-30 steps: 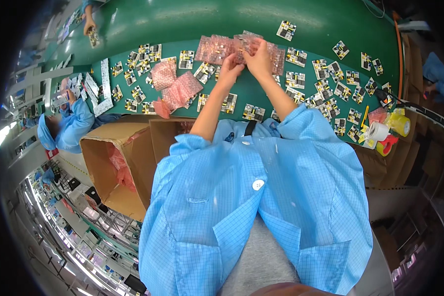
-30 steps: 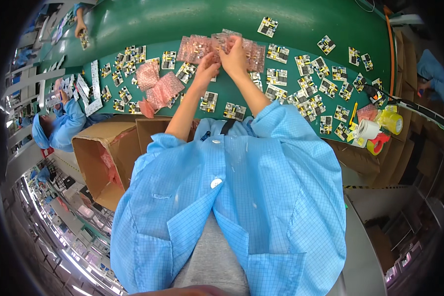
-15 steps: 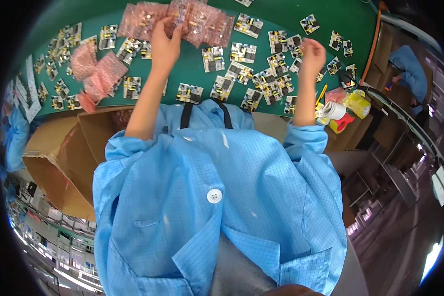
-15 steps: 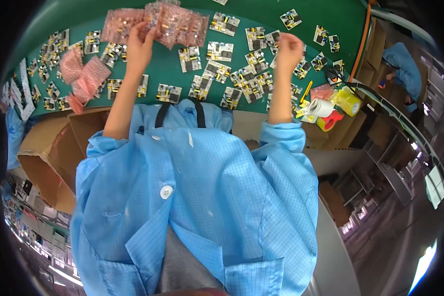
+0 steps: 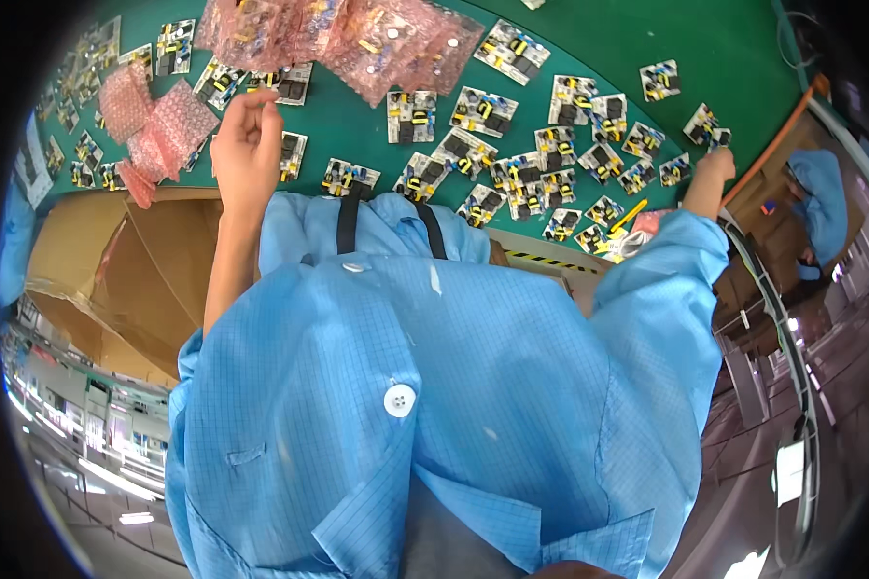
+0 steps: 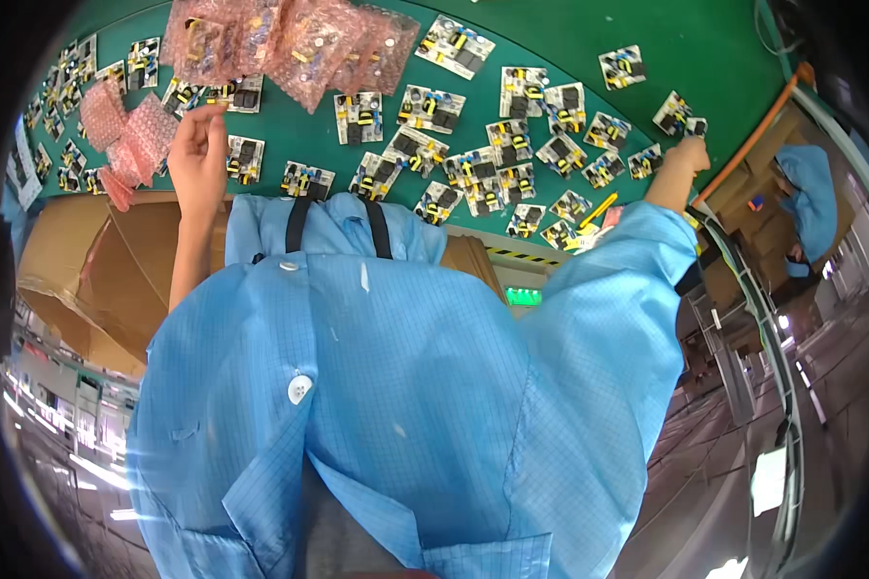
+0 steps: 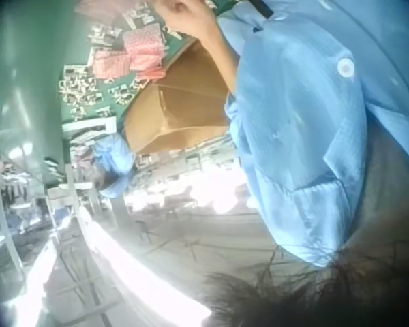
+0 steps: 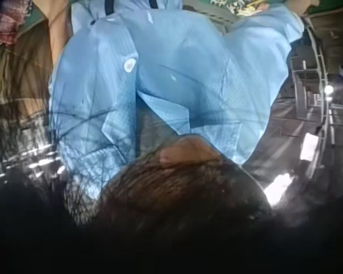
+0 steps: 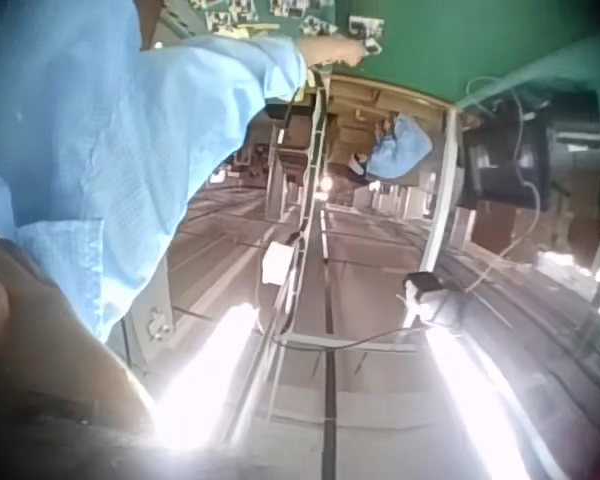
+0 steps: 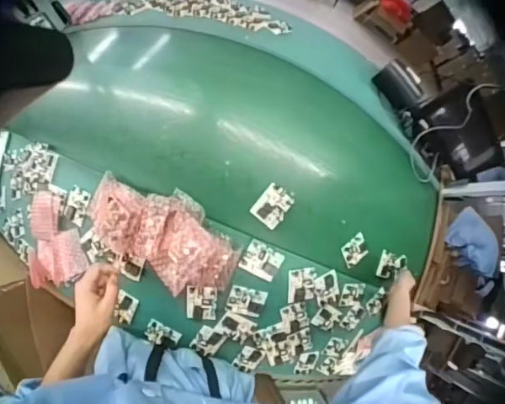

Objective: Placing small electronic circuit boards into pink anti-static bubble bags at an assembly station.

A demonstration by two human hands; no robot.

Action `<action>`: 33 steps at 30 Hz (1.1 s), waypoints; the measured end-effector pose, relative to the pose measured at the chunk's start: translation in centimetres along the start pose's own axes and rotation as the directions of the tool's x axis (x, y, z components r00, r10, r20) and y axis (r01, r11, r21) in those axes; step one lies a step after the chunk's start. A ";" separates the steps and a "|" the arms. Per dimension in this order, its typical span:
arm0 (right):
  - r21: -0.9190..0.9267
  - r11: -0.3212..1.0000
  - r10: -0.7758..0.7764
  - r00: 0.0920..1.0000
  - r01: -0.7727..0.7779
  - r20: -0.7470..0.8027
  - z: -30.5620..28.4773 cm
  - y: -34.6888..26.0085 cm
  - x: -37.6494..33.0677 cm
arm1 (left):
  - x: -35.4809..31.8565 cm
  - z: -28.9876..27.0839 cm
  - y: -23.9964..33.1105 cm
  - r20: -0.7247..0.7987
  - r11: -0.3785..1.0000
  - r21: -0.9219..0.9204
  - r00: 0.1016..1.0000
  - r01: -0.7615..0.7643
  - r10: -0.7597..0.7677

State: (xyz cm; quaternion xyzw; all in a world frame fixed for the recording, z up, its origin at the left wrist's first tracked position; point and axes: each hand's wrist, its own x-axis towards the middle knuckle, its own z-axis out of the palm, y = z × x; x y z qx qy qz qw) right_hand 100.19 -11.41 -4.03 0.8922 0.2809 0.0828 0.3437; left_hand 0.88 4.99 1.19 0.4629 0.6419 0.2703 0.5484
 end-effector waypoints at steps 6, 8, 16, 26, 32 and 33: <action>0.512 0.788 -0.465 0.875 0.342 0.132 -7.9 -19.1 -14.8 | -4.0 -3.6 4.5 -0.219 0.973 0.226 0.976 0.044 0.007; 0.533 0.725 -0.493 0.869 0.437 -0.041 -7.4 -15.6 -14.4 | -3.0 -4.1 3.0 -0.270 0.960 0.280 0.961 0.021 0.057; 0.840 0.113 -0.419 0.741 -0.531 0.524 -2.3 -12.0 -10.1 | -1.5 -10.9 -0.2 -0.428 0.837 0.548 0.863 0.011 0.269; 0.905 -0.176 0.209 0.884 -0.387 0.418 -16.6 -20.4 -19.8 | 0.3 -14.3 -2.0 -0.072 0.457 0.874 0.888 -0.164 0.454; 0.942 -0.305 0.029 0.990 0.138 -0.136 -26.0 -22.4 -35.9 | 0.8 -14.0 -4.8 -0.026 0.460 0.871 0.921 -0.170 0.390; 0.953 -0.240 0.131 0.979 0.185 -0.157 -28.4 -25.0 -41.8 | 0.7 -13.7 -4.5 -0.024 0.465 0.864 0.907 -0.194 0.421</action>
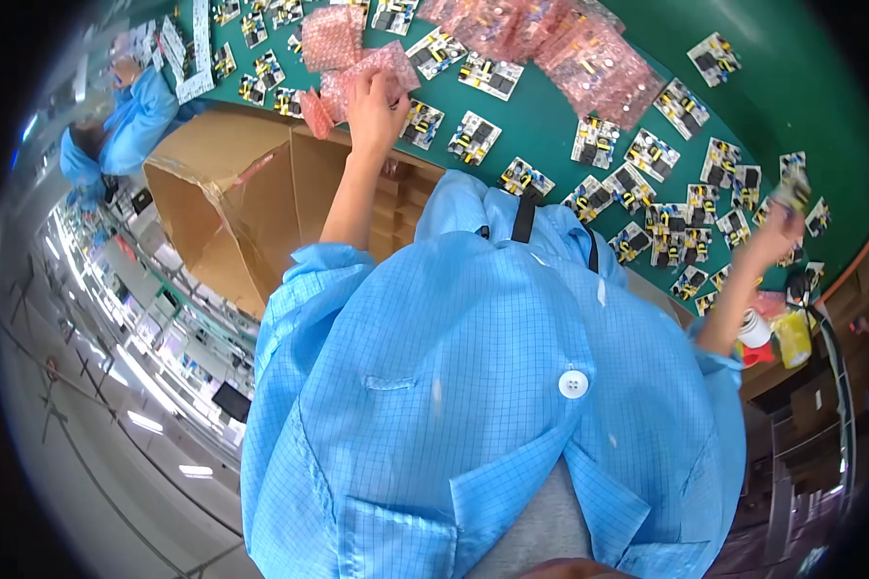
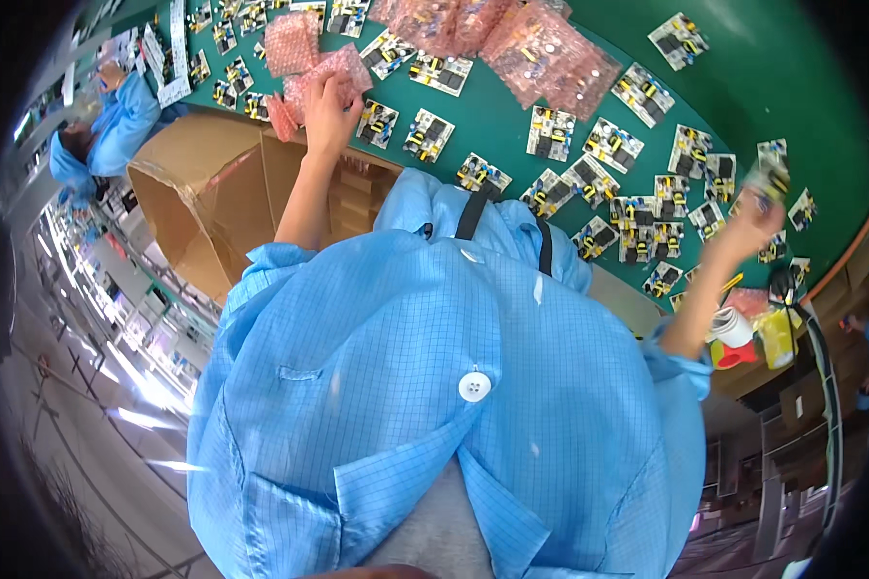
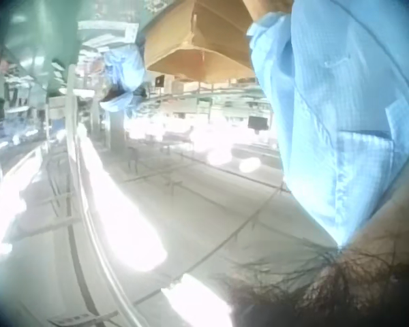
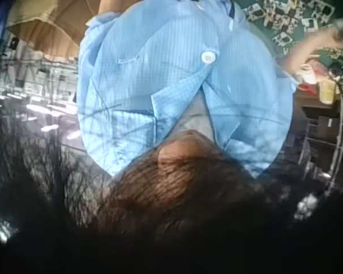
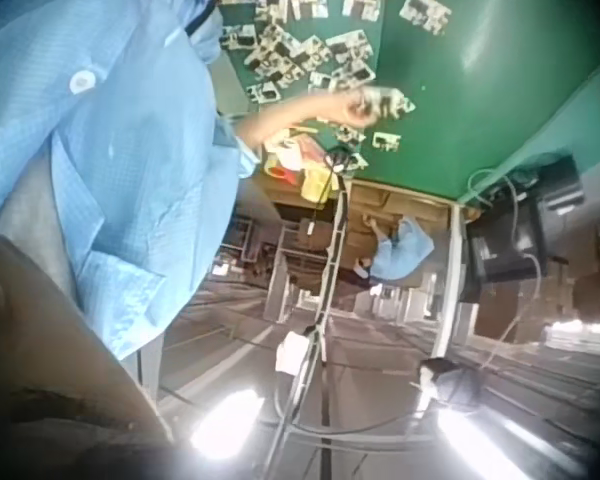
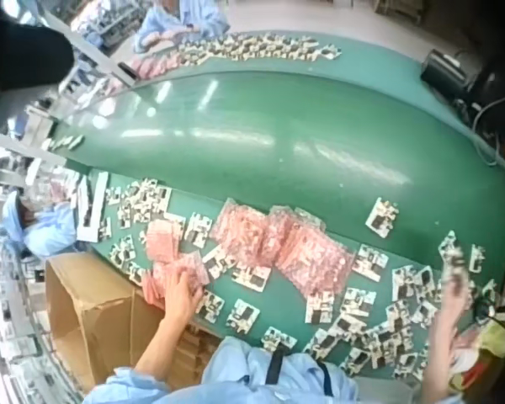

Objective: Placing small electronic circuit boards into pink anti-static bubble bags at an assembly station.

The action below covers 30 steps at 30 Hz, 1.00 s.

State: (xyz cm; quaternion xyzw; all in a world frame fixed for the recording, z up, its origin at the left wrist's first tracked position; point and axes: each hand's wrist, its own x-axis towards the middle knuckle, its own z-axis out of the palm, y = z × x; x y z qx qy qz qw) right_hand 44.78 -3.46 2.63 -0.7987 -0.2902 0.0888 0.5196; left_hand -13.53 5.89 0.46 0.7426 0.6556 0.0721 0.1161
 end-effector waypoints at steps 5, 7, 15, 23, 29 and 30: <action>-0.101 0.995 0.072 0.812 -0.016 0.580 4.2 -5.9 -17.7 | -1.2 -0.9 -1.6 -0.079 0.994 -0.110 0.997 -0.005 -0.004; -0.113 0.993 0.047 0.746 0.038 0.664 5.6 -7.5 -20.5 | -0.8 -1.6 -1.3 -0.191 0.990 -0.140 0.981 -0.013 -0.014; -0.093 0.851 -0.287 0.605 0.517 0.743 12.0 -9.2 -24.1 | -2.6 -4.0 4.1 -0.326 0.941 -0.336 0.943 -0.046 -0.070; -0.226 0.725 -0.154 0.473 0.650 0.867 14.3 -11.4 -25.8 | -5.3 -2.0 7.5 -0.145 0.812 -0.583 0.987 -0.031 -0.067; -0.266 0.772 -0.105 0.527 0.578 0.843 15.1 -9.7 -25.4 | -5.4 -2.0 9.5 -0.097 0.705 -0.707 0.995 -0.066 -0.004; -0.253 0.805 -0.092 0.535 0.536 0.840 15.0 -9.7 -25.3 | -5.3 -2.4 9.5 0.017 0.725 -0.688 0.999 0.032 -0.028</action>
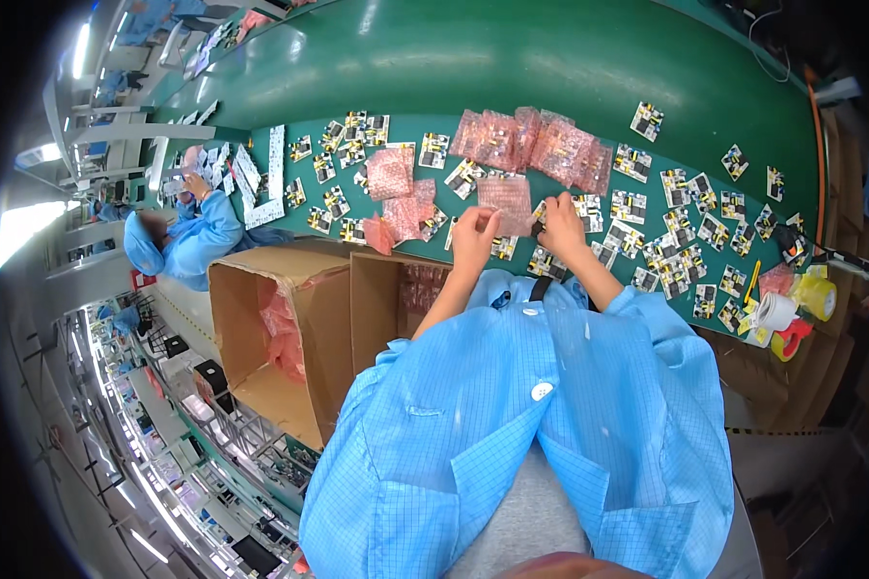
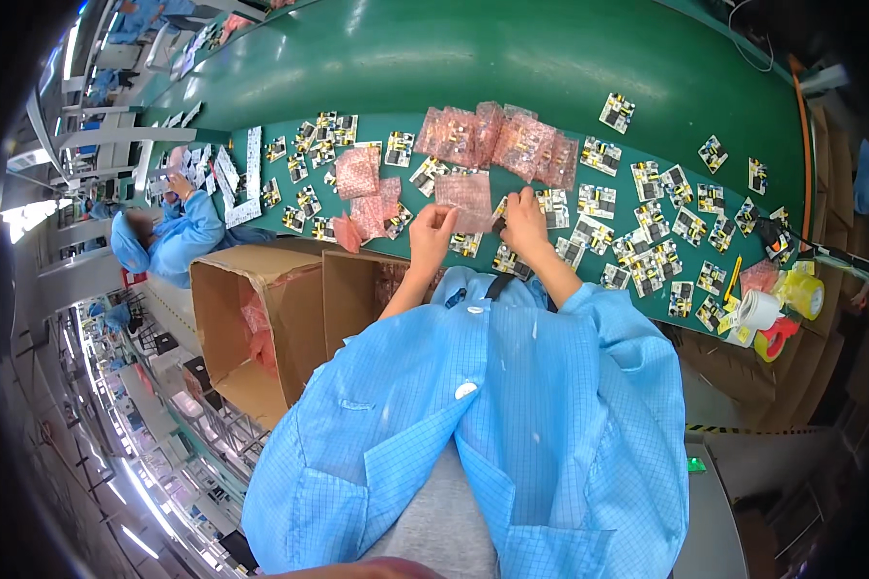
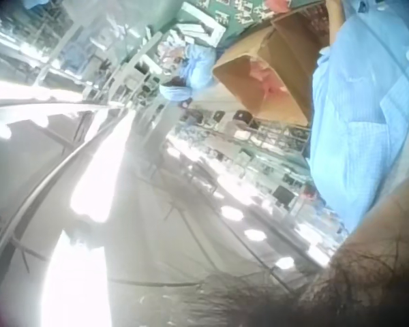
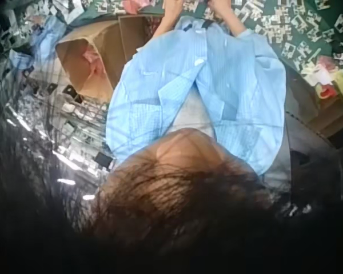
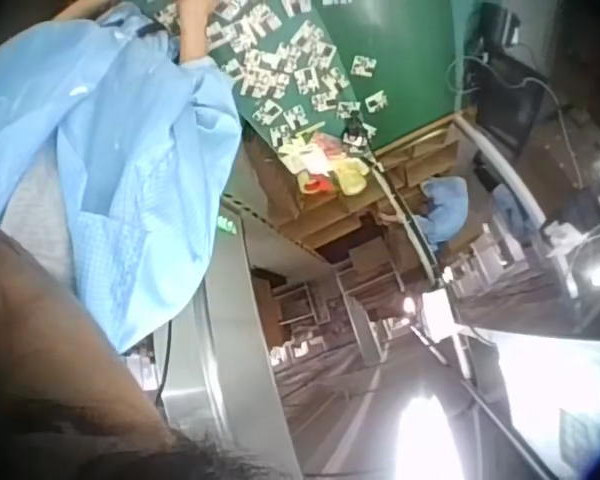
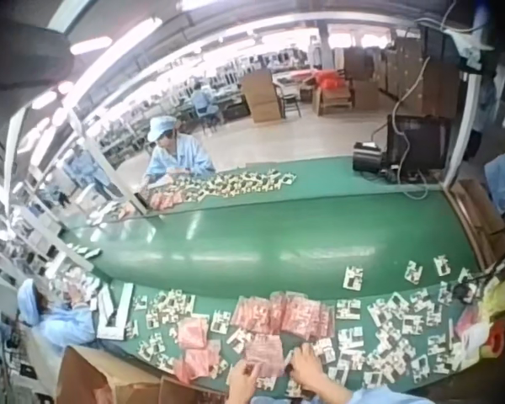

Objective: Placing small electronic circuit boards into pink anti-static bubble bags at an assembly station.

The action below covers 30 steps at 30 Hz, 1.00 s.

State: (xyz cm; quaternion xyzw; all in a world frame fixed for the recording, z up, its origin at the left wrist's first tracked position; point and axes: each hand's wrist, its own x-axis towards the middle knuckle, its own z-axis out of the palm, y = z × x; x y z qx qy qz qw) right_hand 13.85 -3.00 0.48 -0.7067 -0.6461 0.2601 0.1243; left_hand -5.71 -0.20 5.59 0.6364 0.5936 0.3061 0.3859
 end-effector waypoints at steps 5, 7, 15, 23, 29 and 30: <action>0.083 0.997 -0.006 1.000 0.006 0.000 -0.7 0.8 -0.7 | 1.4 0.9 -3.2 -0.002 0.995 -0.078 0.998 0.069 -0.069; 0.176 0.983 0.028 0.995 -0.045 0.098 -1.4 1.2 -1.4 | 1.5 1.4 -3.5 -0.026 0.977 -0.149 0.988 -0.152 0.150; 0.587 0.777 0.187 0.974 -0.227 0.130 -1.1 4.8 -4.3 | 2.8 2.2 -1.9 0.527 0.987 -0.038 0.843 0.153 -0.110; 0.762 0.599 0.326 0.944 -0.248 0.052 -2.1 7.1 -7.1 | 3.1 5.6 0.1 0.284 0.578 0.522 0.767 -0.627 0.576; 0.777 0.563 0.356 0.931 -0.281 0.078 -0.4 8.1 -7.0 | 3.3 9.4 -0.8 0.401 0.816 0.319 0.849 -0.482 0.344; 0.776 0.565 0.362 0.930 -0.280 0.072 -0.1 8.4 -7.0 | 3.4 10.0 -0.9 0.411 0.801 0.325 0.838 -0.502 0.359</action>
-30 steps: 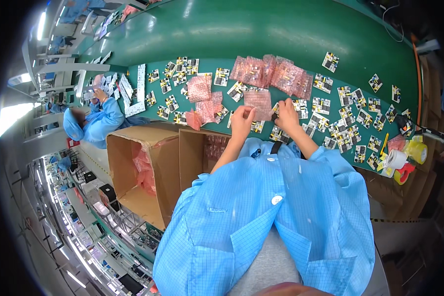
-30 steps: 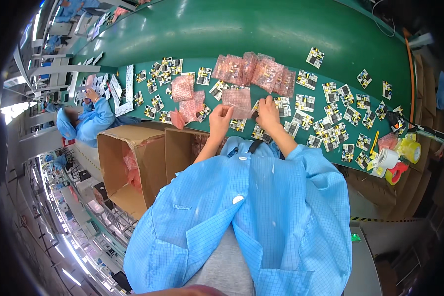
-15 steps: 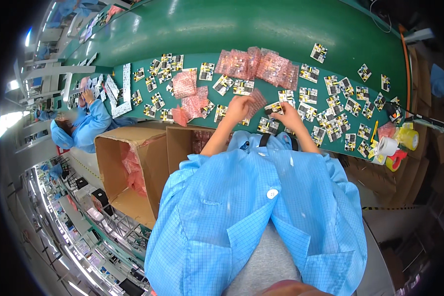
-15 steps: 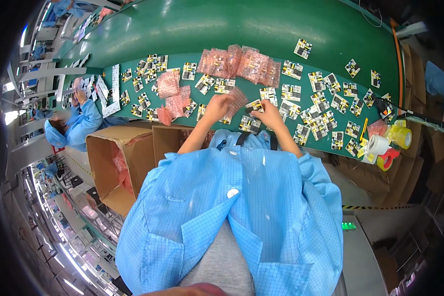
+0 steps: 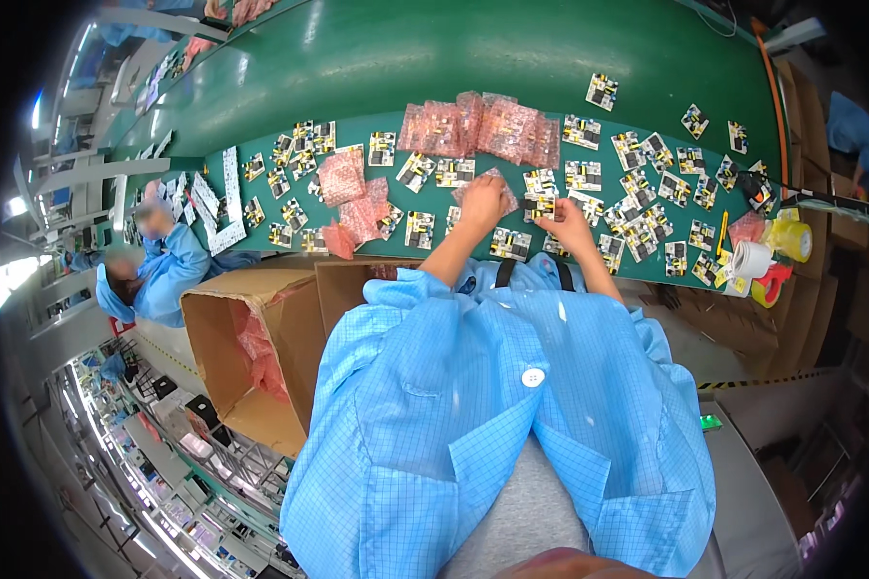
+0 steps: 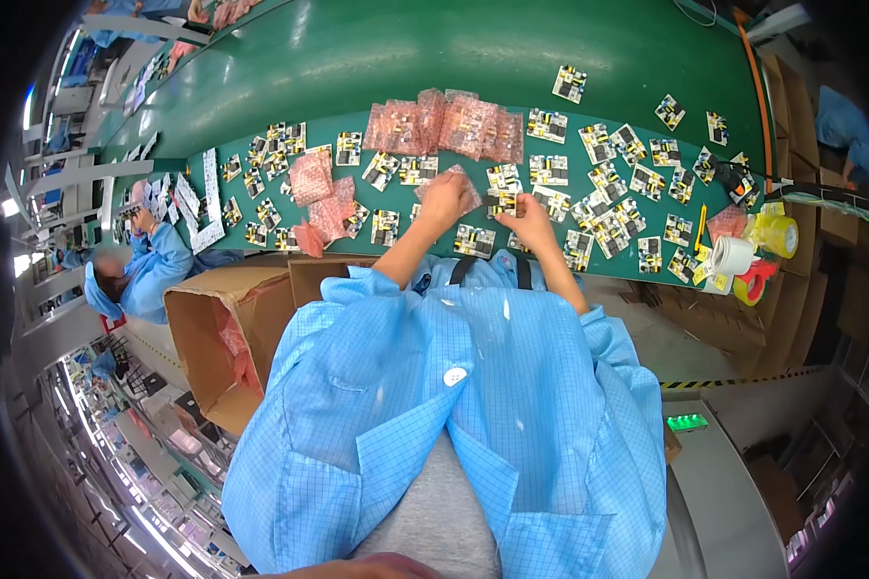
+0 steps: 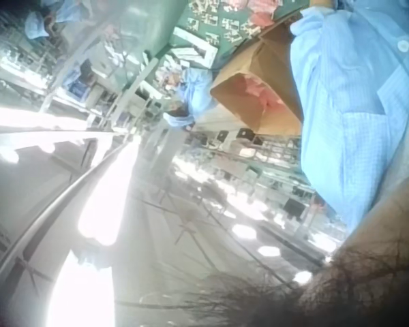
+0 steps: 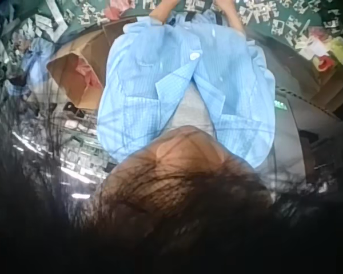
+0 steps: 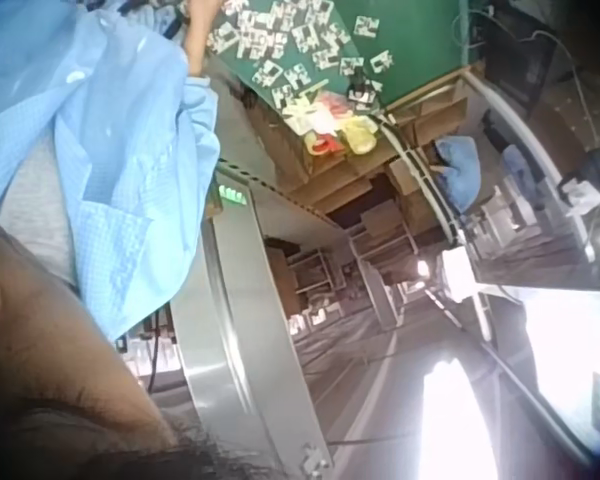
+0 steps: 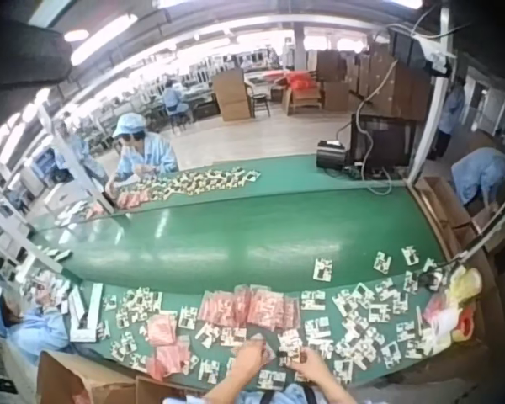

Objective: Placing small electronic circuit boards into pink anti-static bubble bags at an assembly station.

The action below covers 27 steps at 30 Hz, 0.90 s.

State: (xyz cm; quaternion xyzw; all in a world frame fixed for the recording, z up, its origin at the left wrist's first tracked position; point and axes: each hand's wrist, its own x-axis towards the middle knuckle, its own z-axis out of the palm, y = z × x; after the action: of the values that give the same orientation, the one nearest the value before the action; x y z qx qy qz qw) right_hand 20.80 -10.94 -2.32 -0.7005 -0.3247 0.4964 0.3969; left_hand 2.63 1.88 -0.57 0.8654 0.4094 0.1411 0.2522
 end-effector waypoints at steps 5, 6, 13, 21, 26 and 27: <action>-0.028 0.999 0.025 1.000 -0.025 -0.008 0.2 -0.8 -0.3 | -0.3 0.8 -0.4 0.066 0.992 0.026 0.990 0.126 -0.127; -0.019 0.999 0.036 0.999 -0.036 -0.001 -0.1 -0.5 -0.2 | -0.3 0.7 -0.3 0.052 0.994 -0.013 0.993 0.105 -0.104; 0.232 0.969 0.069 0.996 -0.081 0.058 -0.3 -2.0 0.4 | -2.0 0.4 -1.9 -0.016 0.962 -0.271 0.999 0.046 -0.052; 0.231 0.971 0.041 0.997 -0.056 0.069 0.7 -2.8 1.1 | -2.2 -0.6 -0.6 -0.040 0.919 -0.383 0.993 0.090 -0.114; 0.313 0.948 0.052 0.998 -0.063 0.043 1.3 -2.5 1.2 | -2.5 -0.6 -0.6 -0.067 0.910 -0.412 0.995 0.038 -0.071; 0.306 0.951 0.049 0.999 -0.050 0.013 1.4 -2.5 1.2 | -2.5 -0.6 -0.6 -0.081 0.908 -0.417 0.994 0.029 -0.069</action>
State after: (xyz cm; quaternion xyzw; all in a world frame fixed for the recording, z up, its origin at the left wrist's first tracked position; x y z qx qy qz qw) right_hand 19.70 -8.39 -0.93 -0.6371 -0.2270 0.5523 0.4873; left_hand 0.41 0.41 -0.54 0.7737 0.4032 0.2590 0.4144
